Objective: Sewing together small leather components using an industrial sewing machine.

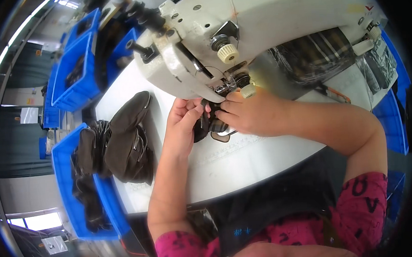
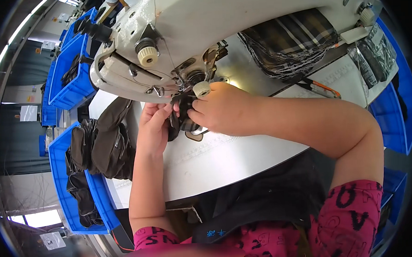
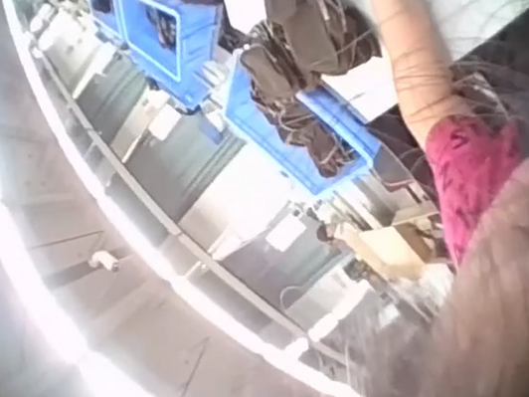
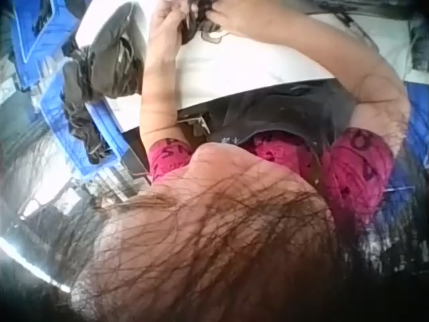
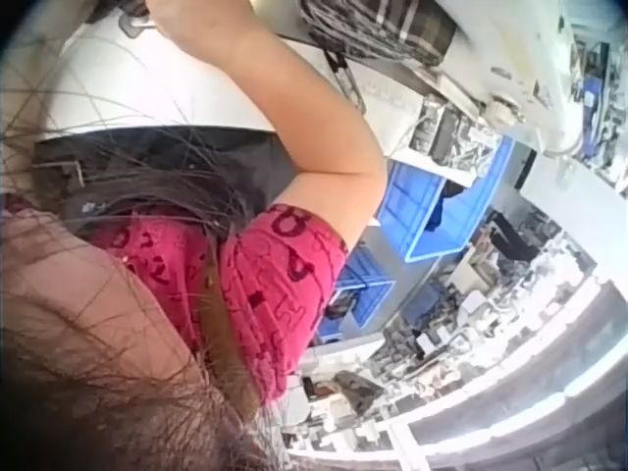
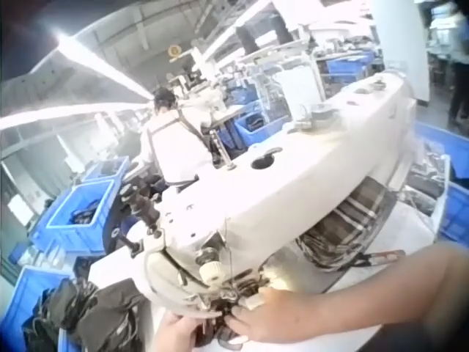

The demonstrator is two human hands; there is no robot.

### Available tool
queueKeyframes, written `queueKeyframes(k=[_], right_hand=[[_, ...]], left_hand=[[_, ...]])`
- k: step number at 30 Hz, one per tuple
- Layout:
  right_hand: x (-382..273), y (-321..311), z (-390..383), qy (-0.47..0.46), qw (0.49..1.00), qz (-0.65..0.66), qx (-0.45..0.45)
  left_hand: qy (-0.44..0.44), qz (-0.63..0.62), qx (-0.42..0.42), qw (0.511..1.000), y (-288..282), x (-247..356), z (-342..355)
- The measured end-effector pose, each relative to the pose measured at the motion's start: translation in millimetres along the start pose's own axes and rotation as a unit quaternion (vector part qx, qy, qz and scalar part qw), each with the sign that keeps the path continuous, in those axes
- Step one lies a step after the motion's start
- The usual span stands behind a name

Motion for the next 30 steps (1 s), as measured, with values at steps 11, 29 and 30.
queueKeyframes(k=[11,29,30], right_hand=[[15,-19,-2,0.033,0.993,-0.069,0.087],[-18,-3,-1,-0.016,0.999,-0.035,0.018],[-17,0,-1,-0.015,0.999,-0.033,0.018]], left_hand=[[-0.058,-0.081,-0.045,0.994,-6,-12,3],[0.307,0.627,0.188,0.691,63,34,-24],[0.306,0.627,0.186,0.692,61,31,-22]])
Point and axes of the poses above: each hand's wrist, its own z-axis towards the middle knuckle, its own y-axis out of the palm, x = y × z, the point moved 10 cm from there along z, towards the middle knuckle, and after that the axes turned 9 degrees about -y, right-handed, at the moved point
